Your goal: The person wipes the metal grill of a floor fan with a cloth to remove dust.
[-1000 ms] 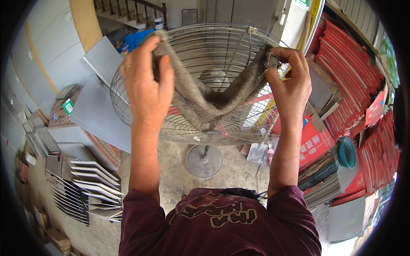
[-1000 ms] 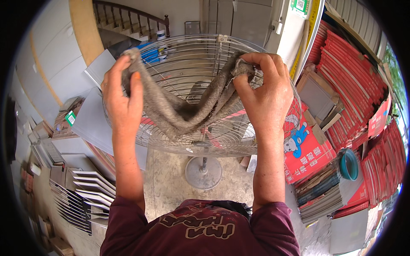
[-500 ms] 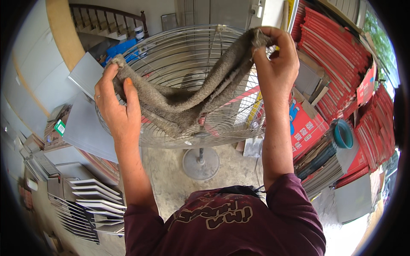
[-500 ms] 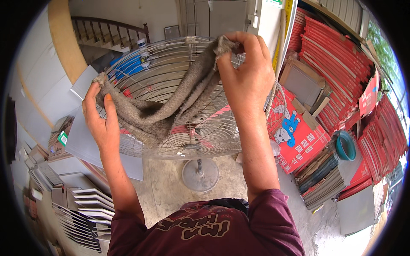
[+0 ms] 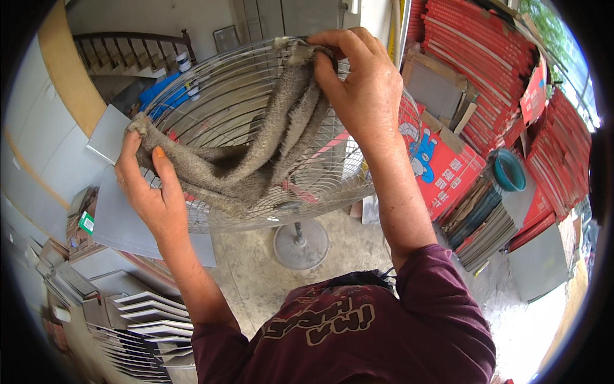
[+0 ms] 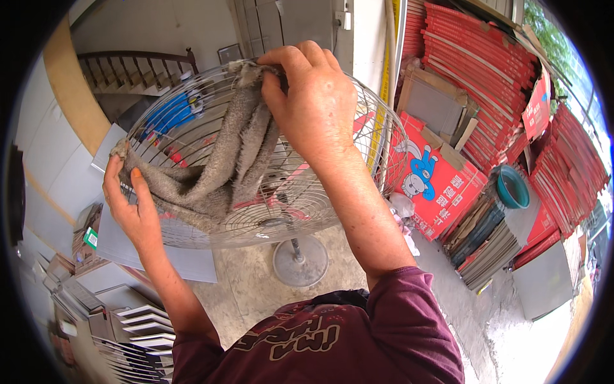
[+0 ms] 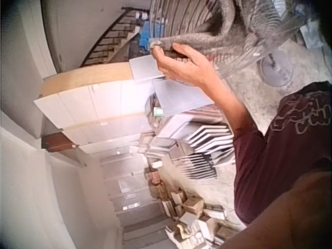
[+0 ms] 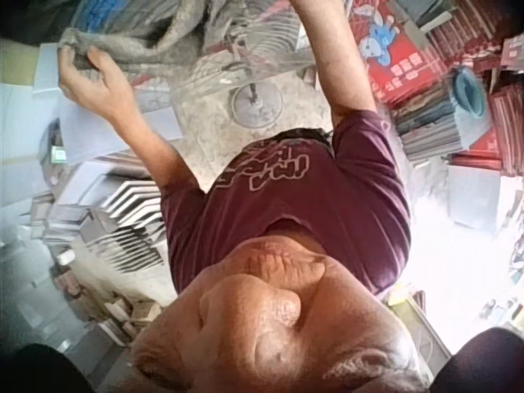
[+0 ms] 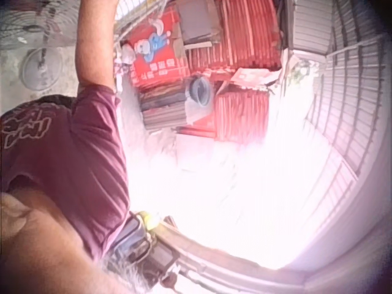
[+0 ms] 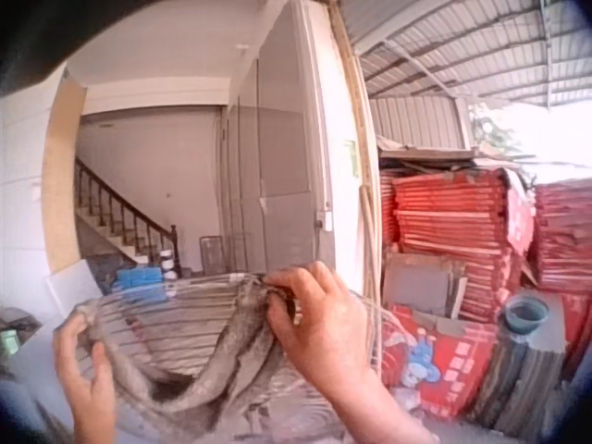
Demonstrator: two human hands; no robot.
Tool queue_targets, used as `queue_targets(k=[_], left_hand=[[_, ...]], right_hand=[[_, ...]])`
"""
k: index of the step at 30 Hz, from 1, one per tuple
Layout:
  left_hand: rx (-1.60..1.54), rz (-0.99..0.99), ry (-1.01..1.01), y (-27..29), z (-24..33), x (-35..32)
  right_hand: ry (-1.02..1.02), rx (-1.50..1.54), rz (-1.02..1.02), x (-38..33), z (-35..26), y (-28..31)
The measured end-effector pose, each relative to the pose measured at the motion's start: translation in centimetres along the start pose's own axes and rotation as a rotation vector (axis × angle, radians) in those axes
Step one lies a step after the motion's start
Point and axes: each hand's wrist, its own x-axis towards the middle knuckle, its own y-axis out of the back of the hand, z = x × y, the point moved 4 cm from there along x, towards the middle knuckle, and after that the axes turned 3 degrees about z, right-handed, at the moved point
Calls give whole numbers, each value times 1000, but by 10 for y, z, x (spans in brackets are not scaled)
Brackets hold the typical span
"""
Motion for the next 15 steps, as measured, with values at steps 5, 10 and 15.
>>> queue_targets(k=[5, 10, 15], left_hand=[[-42, 14, 12, -1, -1, 2], [-21, 12, 23, -2, 9, 3], [-46, 39, -44, -11, 24, 5]], right_hand=[[-131, 24, -7, -11, 24, 10], [-247, 81, -13, -17, 32, 13], [-195, 22, -5, -17, 29, 12]])
